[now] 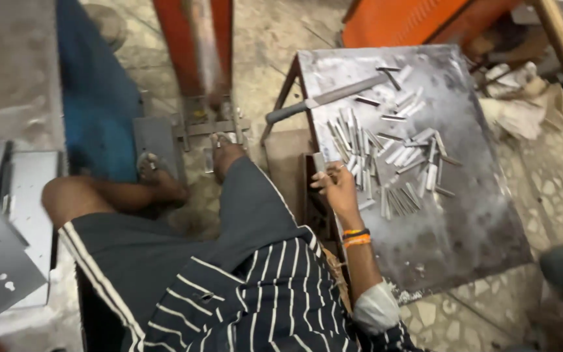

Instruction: Spot welding small metal brackets onto rectangular metal panels using an industrial welding machine.

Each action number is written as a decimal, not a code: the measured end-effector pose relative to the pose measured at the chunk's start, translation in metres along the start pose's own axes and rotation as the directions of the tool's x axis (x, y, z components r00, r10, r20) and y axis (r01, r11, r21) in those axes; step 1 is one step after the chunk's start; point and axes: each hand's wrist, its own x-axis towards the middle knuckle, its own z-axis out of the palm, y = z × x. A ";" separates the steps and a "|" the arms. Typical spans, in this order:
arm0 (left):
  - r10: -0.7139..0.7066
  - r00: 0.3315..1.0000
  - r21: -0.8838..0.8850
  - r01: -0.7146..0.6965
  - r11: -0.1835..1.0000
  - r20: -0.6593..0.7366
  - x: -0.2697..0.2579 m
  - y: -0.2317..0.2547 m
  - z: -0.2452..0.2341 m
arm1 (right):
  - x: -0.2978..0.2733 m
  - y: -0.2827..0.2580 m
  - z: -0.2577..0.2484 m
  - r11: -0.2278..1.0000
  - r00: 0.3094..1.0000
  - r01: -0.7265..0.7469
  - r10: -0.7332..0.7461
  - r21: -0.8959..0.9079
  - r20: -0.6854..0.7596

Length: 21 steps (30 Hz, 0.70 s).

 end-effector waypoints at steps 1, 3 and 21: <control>0.001 1.000 -0.065 -0.001 0.998 0.013 -0.001 0.002 0.007 | 0.011 0.028 -0.018 0.991 0.989 0.082 -0.094 -0.103 -0.114; -0.004 1.000 -0.189 0.010 0.982 0.030 -0.007 0.004 0.016 | 0.023 0.044 -0.040 0.965 0.956 0.143 -0.192 -0.219 -0.221; -0.221 0.915 -0.664 0.397 0.633 0.336 -0.082 0.132 0.072 | 0.041 0.010 -0.046 0.425 0.868 -0.257 -0.294 -0.868 -0.401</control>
